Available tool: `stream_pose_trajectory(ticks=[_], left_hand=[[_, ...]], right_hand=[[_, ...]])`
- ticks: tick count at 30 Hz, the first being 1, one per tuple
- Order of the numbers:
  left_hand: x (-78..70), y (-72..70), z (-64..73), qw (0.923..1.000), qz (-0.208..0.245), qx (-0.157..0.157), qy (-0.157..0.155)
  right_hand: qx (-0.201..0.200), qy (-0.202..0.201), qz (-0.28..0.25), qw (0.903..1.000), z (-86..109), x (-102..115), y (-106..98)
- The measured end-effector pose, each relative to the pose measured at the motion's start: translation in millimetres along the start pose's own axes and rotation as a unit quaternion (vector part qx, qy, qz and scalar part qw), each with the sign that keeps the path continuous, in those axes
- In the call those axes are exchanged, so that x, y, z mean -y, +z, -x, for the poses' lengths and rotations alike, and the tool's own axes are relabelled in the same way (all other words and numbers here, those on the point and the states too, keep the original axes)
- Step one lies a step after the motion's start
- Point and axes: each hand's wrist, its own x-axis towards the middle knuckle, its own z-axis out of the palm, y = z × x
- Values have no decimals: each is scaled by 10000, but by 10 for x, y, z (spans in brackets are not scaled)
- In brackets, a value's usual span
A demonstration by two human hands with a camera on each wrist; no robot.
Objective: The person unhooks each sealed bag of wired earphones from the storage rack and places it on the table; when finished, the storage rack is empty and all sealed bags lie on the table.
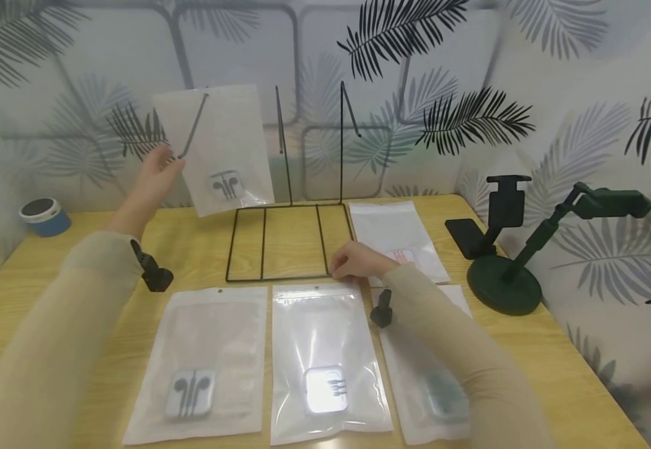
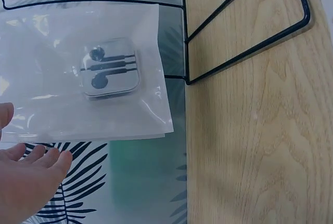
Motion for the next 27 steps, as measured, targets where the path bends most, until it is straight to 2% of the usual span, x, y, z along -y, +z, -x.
stream_pose_trajectory(ticks=[3,9,12,15,21,27], left_hand=[[8,30,-27,9998,72,-164,82],[30,106,-77,9954,28,-959,-7],[35,144,-87,9926,-69,-1213,-66],[39,167,-80,9912,-186,-1306,-81],[54,191,-64,9883,-282,-1494,117],[68,217,-51,9860,184,-1656,87]], right_hand=[[9,-12,23,10000,-8,3,-5],[2,74,30,10000,-15,17,-9],[-5,92,30,10000,-7,23,-9],[-7,64,36,10000,4,20,-6],[22,4,6,10000,11,9,-3],[34,23,-18,10000,10,7,-4]])
